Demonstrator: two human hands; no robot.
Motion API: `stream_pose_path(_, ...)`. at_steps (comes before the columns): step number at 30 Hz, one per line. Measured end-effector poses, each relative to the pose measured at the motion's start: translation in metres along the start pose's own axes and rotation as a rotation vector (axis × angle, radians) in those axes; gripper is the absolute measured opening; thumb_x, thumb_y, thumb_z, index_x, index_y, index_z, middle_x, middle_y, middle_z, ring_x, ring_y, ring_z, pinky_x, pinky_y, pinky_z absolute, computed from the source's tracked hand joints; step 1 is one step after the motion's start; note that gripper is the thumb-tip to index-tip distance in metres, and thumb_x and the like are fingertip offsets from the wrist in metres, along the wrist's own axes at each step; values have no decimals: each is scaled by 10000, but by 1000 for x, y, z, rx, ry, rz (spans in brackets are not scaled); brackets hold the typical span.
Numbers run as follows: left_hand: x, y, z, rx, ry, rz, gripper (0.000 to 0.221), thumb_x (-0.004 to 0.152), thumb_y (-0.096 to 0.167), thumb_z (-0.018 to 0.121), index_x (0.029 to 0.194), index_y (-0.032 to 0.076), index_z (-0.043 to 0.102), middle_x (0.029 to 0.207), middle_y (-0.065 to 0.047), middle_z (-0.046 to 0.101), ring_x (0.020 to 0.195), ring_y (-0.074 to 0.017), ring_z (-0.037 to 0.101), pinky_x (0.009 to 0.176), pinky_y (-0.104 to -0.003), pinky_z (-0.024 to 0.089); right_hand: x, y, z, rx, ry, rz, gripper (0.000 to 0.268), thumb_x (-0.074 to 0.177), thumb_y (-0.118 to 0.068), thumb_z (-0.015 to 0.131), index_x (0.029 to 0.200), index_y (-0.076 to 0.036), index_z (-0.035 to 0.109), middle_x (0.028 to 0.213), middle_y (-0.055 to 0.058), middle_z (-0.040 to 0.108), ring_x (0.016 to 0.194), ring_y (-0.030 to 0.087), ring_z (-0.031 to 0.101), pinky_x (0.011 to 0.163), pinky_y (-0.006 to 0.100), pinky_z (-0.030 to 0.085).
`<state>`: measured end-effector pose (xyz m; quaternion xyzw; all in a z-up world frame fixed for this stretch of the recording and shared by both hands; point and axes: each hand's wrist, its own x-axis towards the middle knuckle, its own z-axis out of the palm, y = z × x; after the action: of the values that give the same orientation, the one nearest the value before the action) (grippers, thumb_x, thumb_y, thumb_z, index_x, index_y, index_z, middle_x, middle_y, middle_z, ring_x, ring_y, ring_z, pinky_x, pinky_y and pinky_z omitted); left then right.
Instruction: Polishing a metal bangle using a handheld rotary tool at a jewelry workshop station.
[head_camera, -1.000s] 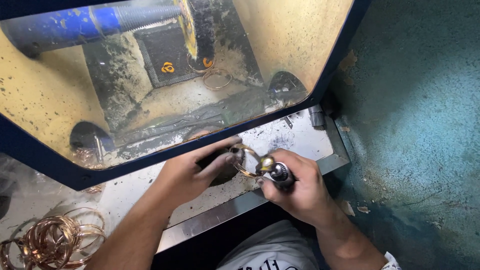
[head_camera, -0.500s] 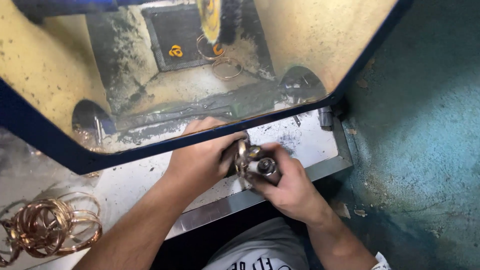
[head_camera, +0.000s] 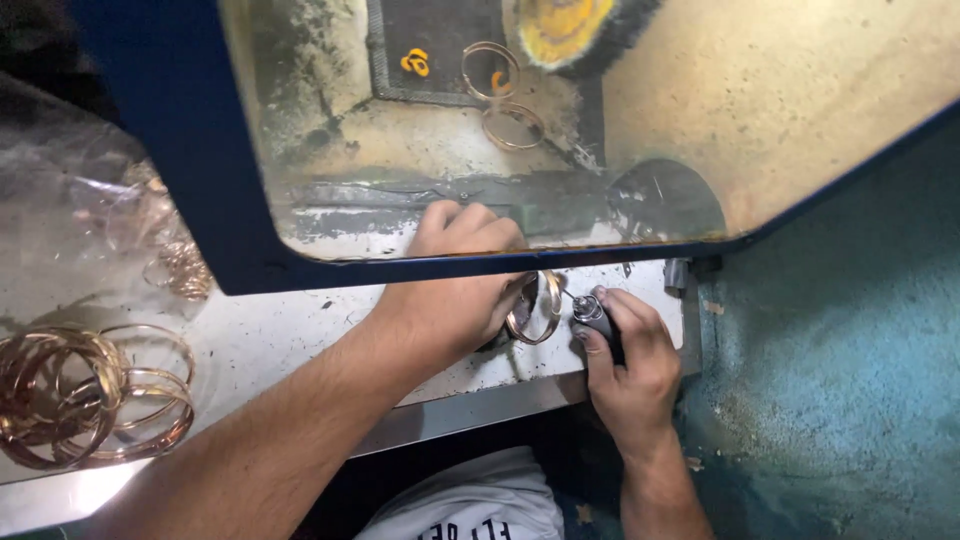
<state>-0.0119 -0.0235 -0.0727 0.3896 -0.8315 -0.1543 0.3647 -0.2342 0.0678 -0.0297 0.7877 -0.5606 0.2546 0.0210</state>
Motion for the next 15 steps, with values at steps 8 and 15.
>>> stream_pose_path(8, 7, -2, -14, -36, -87, -39, 113, 880, 226, 722, 813, 136, 722, 864, -29, 643, 913, -242, 589, 916, -452, 401, 27, 28, 17, 192, 18, -234, 319, 806, -273, 855, 971, -23, 745, 920, 105, 765, 786, 320, 752, 721, 425, 595)
stream_pose_path(15, 10, 6, -23, -97, -77, -76, 137, 906, 220, 689, 811, 129, 729, 875, -51, 628, 912, -264, 568, 896, -455, 395, 36, 31, 17, 248, -132, -226, 323, 824, -286, 851, 973, -24, 735, 930, 117, 756, 784, 330, 730, 704, 423, 585)
